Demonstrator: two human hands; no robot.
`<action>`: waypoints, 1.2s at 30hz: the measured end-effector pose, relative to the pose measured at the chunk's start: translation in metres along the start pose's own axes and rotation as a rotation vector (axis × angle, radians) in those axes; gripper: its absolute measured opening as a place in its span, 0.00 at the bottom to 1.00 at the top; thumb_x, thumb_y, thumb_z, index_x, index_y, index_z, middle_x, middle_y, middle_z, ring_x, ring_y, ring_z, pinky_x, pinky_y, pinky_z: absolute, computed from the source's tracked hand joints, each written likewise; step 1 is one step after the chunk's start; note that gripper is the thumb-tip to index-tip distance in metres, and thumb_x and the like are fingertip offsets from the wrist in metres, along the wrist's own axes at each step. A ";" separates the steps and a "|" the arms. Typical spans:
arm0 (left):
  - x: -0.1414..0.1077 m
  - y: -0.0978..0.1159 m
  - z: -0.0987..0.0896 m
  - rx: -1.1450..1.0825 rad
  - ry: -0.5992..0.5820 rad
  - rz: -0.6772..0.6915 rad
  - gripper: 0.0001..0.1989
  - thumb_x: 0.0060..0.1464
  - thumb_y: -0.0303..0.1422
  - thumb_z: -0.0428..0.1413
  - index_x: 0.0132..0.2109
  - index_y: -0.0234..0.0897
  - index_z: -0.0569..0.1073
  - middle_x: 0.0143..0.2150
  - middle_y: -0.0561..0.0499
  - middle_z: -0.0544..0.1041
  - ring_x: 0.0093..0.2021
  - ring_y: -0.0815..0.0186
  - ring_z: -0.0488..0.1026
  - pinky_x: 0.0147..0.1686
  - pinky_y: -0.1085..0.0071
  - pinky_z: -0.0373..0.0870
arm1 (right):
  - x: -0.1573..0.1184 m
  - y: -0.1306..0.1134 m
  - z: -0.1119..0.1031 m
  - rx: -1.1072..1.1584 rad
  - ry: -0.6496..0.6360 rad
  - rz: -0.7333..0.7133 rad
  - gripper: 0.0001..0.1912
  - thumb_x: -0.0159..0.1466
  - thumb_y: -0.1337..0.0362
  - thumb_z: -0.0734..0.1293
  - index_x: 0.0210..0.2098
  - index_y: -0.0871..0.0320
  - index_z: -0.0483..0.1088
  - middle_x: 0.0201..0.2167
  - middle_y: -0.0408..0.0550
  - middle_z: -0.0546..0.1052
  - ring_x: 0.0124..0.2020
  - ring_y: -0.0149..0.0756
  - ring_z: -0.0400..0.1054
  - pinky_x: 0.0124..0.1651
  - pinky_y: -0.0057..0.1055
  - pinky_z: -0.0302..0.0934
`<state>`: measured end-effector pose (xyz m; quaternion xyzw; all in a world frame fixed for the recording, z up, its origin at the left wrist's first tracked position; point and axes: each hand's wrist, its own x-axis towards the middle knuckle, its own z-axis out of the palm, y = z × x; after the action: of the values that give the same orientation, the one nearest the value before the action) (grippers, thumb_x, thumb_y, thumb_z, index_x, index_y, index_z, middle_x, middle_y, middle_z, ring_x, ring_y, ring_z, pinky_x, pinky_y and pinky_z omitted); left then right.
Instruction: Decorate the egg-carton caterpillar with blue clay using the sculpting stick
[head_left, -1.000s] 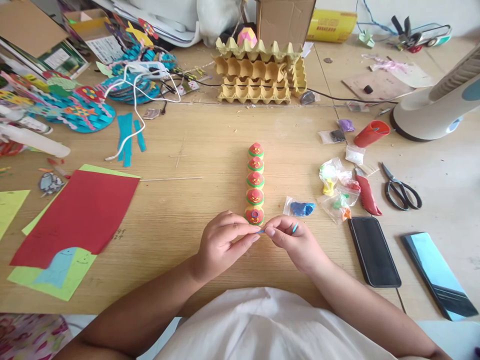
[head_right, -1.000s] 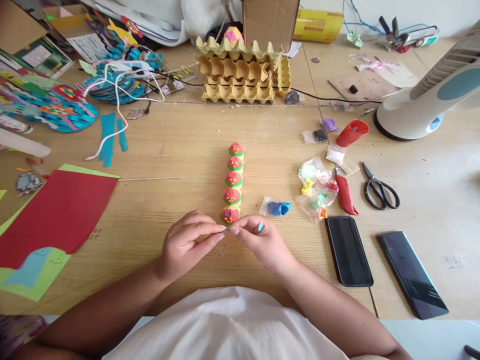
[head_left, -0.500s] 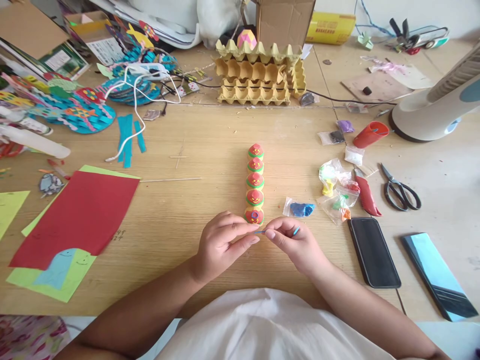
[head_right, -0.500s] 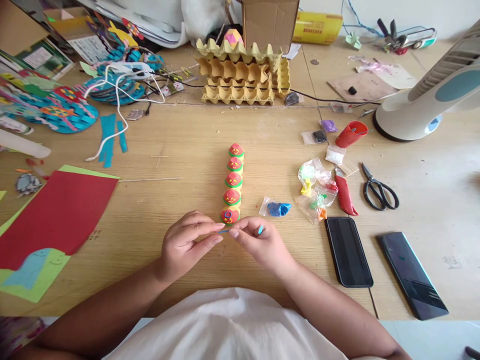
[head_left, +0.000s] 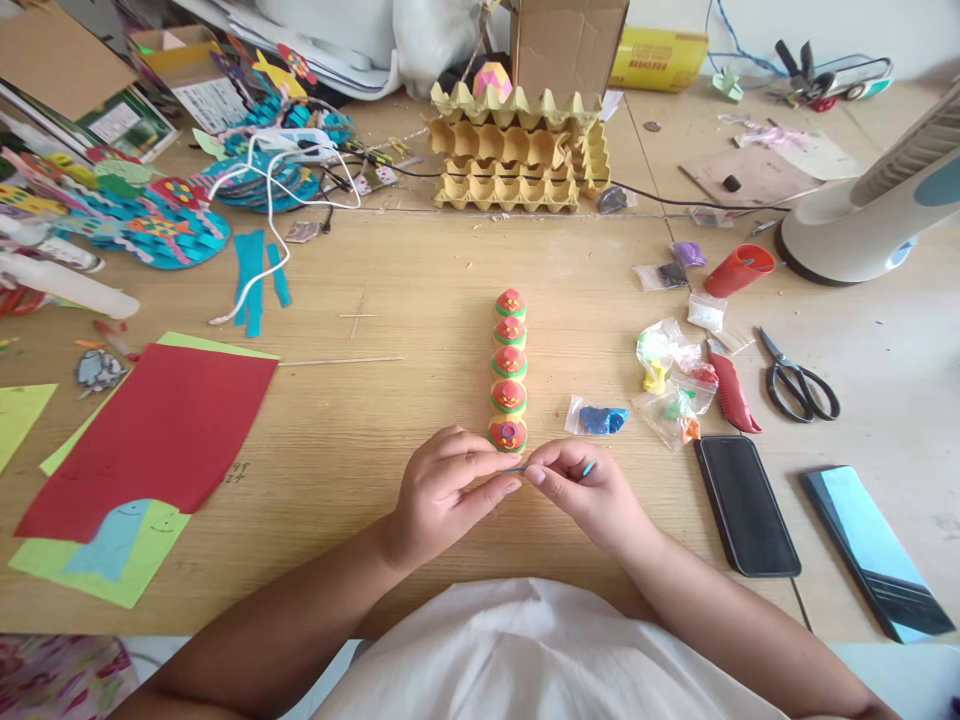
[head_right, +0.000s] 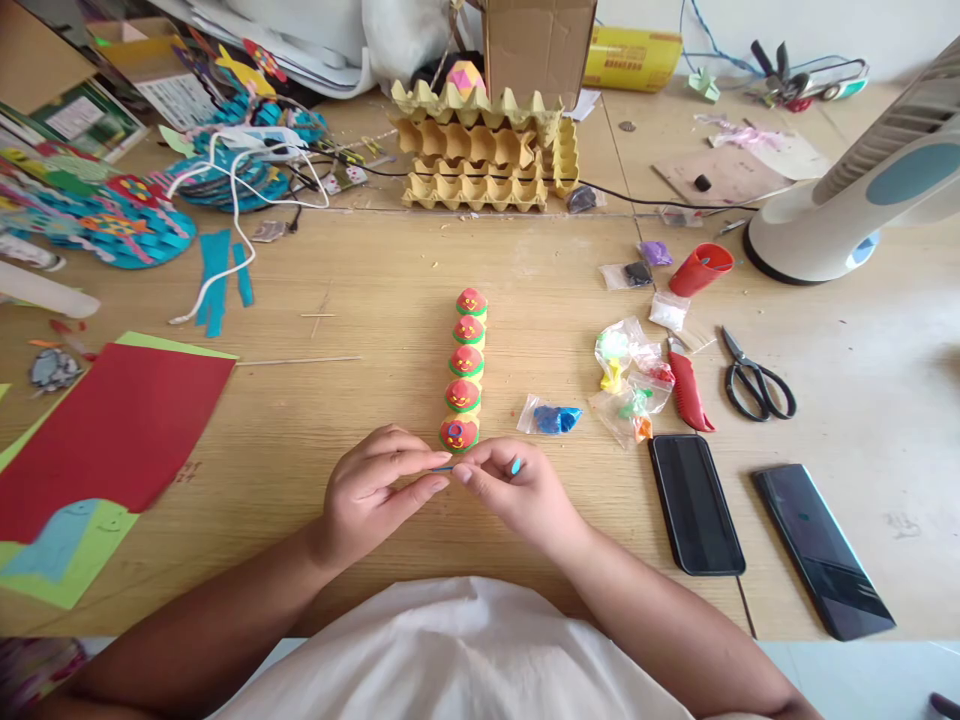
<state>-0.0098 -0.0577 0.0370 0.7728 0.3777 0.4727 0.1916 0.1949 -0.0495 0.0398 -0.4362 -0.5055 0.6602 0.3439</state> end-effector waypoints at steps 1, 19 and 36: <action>0.000 0.000 0.000 -0.003 0.002 0.005 0.08 0.60 0.27 0.65 0.47 0.38 0.80 0.36 0.51 0.82 0.34 0.68 0.76 0.37 0.70 0.73 | 0.000 0.000 0.000 0.000 -0.007 -0.005 0.22 0.61 0.44 0.75 0.30 0.58 0.77 0.24 0.43 0.72 0.26 0.29 0.59 0.29 0.28 0.54; 0.001 0.002 -0.001 0.027 0.007 0.031 0.07 0.61 0.24 0.64 0.45 0.38 0.80 0.35 0.51 0.82 0.32 0.69 0.74 0.36 0.70 0.73 | -0.001 0.003 0.001 0.027 -0.020 0.050 0.23 0.58 0.42 0.76 0.33 0.57 0.80 0.27 0.46 0.77 0.28 0.32 0.65 0.31 0.29 0.59; 0.002 0.003 -0.001 0.014 -0.001 0.005 0.06 0.62 0.27 0.63 0.46 0.41 0.81 0.34 0.52 0.82 0.32 0.69 0.75 0.35 0.70 0.73 | -0.003 -0.002 -0.001 -0.140 -0.023 -0.075 0.24 0.65 0.43 0.71 0.30 0.58 0.80 0.25 0.48 0.77 0.27 0.34 0.65 0.30 0.30 0.59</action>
<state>-0.0093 -0.0585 0.0407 0.7754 0.3789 0.4699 0.1852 0.1968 -0.0518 0.0424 -0.4325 -0.5705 0.6147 0.3312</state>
